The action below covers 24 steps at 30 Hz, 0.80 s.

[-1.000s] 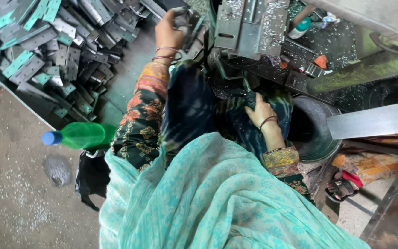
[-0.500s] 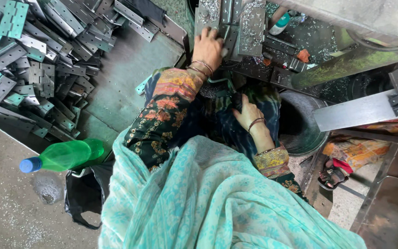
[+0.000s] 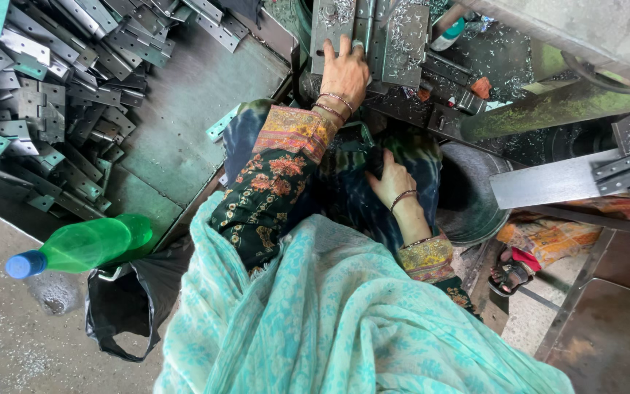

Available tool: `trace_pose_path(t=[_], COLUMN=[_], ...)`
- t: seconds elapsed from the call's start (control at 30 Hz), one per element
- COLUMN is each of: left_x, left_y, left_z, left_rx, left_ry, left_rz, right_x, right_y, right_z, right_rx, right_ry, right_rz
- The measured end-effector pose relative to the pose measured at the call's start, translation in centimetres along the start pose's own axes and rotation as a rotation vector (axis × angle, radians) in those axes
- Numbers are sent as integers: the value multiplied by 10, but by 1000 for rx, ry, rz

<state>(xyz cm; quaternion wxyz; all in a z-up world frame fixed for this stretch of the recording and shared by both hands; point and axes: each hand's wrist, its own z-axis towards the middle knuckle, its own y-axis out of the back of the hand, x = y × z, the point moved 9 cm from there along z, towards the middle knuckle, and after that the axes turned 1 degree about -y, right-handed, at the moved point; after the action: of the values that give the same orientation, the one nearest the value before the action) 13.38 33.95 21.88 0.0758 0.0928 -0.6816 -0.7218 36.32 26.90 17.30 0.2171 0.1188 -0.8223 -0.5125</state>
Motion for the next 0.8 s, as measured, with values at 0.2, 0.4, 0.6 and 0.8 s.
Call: trace_pose_path(t=[0.2, 0.4, 0.6, 0.8], left_x=[-2, 5, 7, 18], left_y=[-2, -4, -19, -17], left_z=[0, -7, 11, 38], left_rx=[16, -139, -73, -31], left_ry=[2, 4, 9, 41], left_rz=[-50, -130, -96, -96], right_x=[-22, -27, -17, -12], right_y=[-62, -74, -21, -38], right_z=[10, 11, 1, 5], right_rx=[-159, -135, -55, -114], right_ry=[59, 34, 33, 7], right_rz=[142, 180, 33, 76])
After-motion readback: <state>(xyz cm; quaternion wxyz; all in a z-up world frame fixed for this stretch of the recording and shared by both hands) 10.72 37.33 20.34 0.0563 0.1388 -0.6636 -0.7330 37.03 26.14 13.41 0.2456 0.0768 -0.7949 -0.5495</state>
